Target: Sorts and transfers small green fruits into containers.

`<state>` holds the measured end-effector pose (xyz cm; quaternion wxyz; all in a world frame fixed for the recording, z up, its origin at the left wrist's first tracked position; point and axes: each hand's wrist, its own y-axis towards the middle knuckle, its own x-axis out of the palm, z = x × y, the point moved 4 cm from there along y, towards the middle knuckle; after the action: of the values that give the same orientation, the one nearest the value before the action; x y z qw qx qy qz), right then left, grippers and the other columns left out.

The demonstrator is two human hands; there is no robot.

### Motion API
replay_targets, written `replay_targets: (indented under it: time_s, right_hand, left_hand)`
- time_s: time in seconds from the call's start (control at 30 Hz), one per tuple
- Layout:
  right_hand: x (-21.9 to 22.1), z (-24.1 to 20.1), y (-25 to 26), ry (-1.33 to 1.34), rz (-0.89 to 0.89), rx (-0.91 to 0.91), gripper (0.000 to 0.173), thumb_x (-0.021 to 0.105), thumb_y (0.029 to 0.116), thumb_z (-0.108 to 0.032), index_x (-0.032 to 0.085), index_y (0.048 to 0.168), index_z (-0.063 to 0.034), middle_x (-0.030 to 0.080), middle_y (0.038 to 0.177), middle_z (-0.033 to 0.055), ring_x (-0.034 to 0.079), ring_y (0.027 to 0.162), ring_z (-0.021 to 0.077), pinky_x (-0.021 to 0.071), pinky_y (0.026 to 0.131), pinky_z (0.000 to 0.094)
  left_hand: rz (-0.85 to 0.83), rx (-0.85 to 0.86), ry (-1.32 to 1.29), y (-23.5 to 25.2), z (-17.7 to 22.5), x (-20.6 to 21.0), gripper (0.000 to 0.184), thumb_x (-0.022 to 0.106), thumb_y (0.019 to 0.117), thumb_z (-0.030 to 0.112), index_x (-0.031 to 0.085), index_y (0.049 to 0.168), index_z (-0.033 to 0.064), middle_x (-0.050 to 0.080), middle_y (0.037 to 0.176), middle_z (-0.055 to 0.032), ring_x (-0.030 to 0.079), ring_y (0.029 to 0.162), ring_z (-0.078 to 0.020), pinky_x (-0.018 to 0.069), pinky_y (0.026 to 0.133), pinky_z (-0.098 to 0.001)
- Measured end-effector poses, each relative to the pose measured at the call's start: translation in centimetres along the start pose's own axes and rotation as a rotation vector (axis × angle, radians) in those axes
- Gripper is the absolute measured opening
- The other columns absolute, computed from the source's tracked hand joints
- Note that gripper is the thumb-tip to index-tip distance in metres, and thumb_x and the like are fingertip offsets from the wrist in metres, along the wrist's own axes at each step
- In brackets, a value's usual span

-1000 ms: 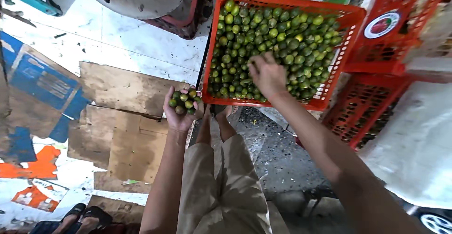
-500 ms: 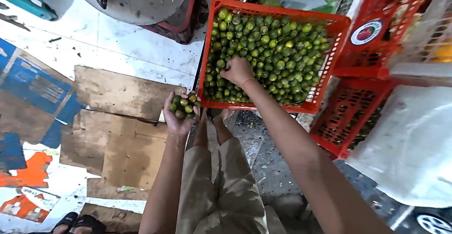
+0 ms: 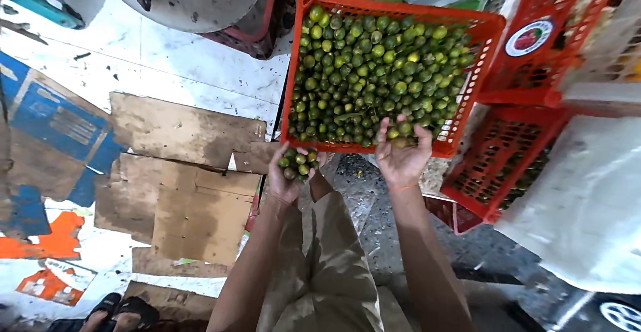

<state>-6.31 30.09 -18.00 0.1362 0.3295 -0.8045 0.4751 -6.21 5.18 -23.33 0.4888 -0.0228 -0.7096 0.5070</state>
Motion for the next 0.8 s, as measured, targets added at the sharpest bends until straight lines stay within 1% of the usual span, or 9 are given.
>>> replay_targets:
  time_s: [0.1,0.33,0.4,0.47,0.53,0.6,0.73,0.77,0.8]
  right_hand:
    - [0.1,2.9,-2.7,0.009,0.134,-0.023,0.039,0.041,0.1078,-0.049,0.061,0.116,-0.0163,0.073,0.119,0.0122,0.071,0.113,0.029,0.0589,0.098,0.0447]
    - [0.9,7.2,-6.4,-0.257,0.245,-0.364,0.038,0.038,0.1096,-0.038,0.061,0.122,-0.0094,0.069,0.129,0.0082,0.064,0.125,0.0205,0.0526,0.106,0.0385]
    - [1.4,6.6,-6.2,-0.413,0.294,-0.472,0.033,0.047,0.1086,-0.029,0.066,0.128,-0.0089,0.067,0.133,0.0055,0.062,0.124,0.0184,0.0524,0.103,0.0379]
    - [0.7,5.2,-5.5,-0.462,0.305,-0.486,0.037,0.048,0.1084,-0.032,0.067,0.133,-0.0103,0.065,0.137,0.0047,0.061,0.125,0.0183,0.0533,0.102,0.0387]
    - [-0.7,3.6,-5.0,-0.354,0.232,-0.414,0.047,0.034,0.111,-0.04,0.061,0.14,-0.015,0.063,0.137,0.0016,0.06,0.124,0.0148,0.0524,0.104,0.0381]
    - [-2.0,1.3,-4.7,-0.143,0.152,-0.393,0.052,0.023,0.1107,-0.046,0.06,0.137,-0.0203,0.066,0.128,-0.0015,0.064,0.116,0.0107,0.0561,0.096,0.034]
    - [-8.3,-1.5,-5.8,-0.034,0.048,-0.627,0.038,0.04,0.1085,-0.038,0.062,0.132,-0.0175,0.068,0.129,-0.0015,0.064,0.118,0.0101,0.0554,0.097,0.0332]
    - [-11.1,-1.0,-6.6,-0.169,0.101,-0.685,0.03,0.046,0.1065,-0.029,0.064,0.121,-0.0106,0.07,0.114,0.0001,0.067,0.103,0.0079,0.0577,0.085,0.0293]
    - [-13.8,-0.2,-7.4,-0.318,0.167,-0.733,0.016,0.055,0.0995,-0.014,0.067,0.095,-0.0041,0.069,0.085,-0.0002,0.066,0.076,0.0031,0.0559,0.065,0.0236]
  left_hand:
    - [0.018,0.034,-0.009,0.4,-2.6,1.5,0.06,0.036,0.1057,0.053,0.071,0.099,0.0061,0.073,0.098,-0.0174,0.073,0.081,-0.0264,0.0614,0.065,-0.0364]
    - [-0.015,0.274,0.189,3.0,-6.5,7.0,0.051,0.038,0.1061,0.053,0.07,0.11,0.0133,0.07,0.097,-0.0057,0.069,0.082,-0.0143,0.0595,0.072,-0.0309]
    - [-0.044,0.323,0.407,3.5,-7.9,8.1,0.052,0.036,0.1056,0.058,0.07,0.114,0.0194,0.07,0.094,0.0006,0.065,0.071,-0.0066,0.0557,0.06,-0.0224]
    - [-0.102,0.405,0.671,4.2,-9.0,9.0,0.053,0.038,0.1042,0.062,0.069,0.118,0.0213,0.068,0.111,0.0031,0.063,0.075,-0.005,0.0534,0.059,-0.0211]
    - [-0.195,0.514,0.95,4.2,-10.0,10.6,0.051,0.04,0.1055,0.055,0.072,0.115,0.0165,0.06,0.137,0.0004,0.061,0.111,-0.0113,0.0558,0.087,-0.0301]
    - [-0.338,0.662,1.141,4.2,-11.8,13.0,0.04,0.047,0.1058,0.04,0.074,0.108,0.01,0.054,0.144,-0.0072,0.051,0.131,-0.0213,0.0485,0.106,-0.0384]
    - [-0.608,0.919,1.397,2.6,-17.8,16.9,0.025,0.075,0.0848,0.02,0.074,0.102,0.002,0.062,0.125,-0.016,0.056,0.123,-0.0237,0.0502,0.104,-0.036]
    - [-0.662,0.915,1.465,1.6,-19.4,17.4,0.024,0.082,0.0776,0.017,0.074,0.095,0.0024,0.067,0.112,-0.0133,0.063,0.11,-0.0171,0.0547,0.095,-0.0298]
    - [-0.72,0.948,1.464,1.3,-21.1,17.1,0.024,0.089,0.0663,0.012,0.075,0.083,0.0028,0.072,0.091,-0.0095,0.069,0.09,-0.0095,0.0578,0.078,-0.0227]
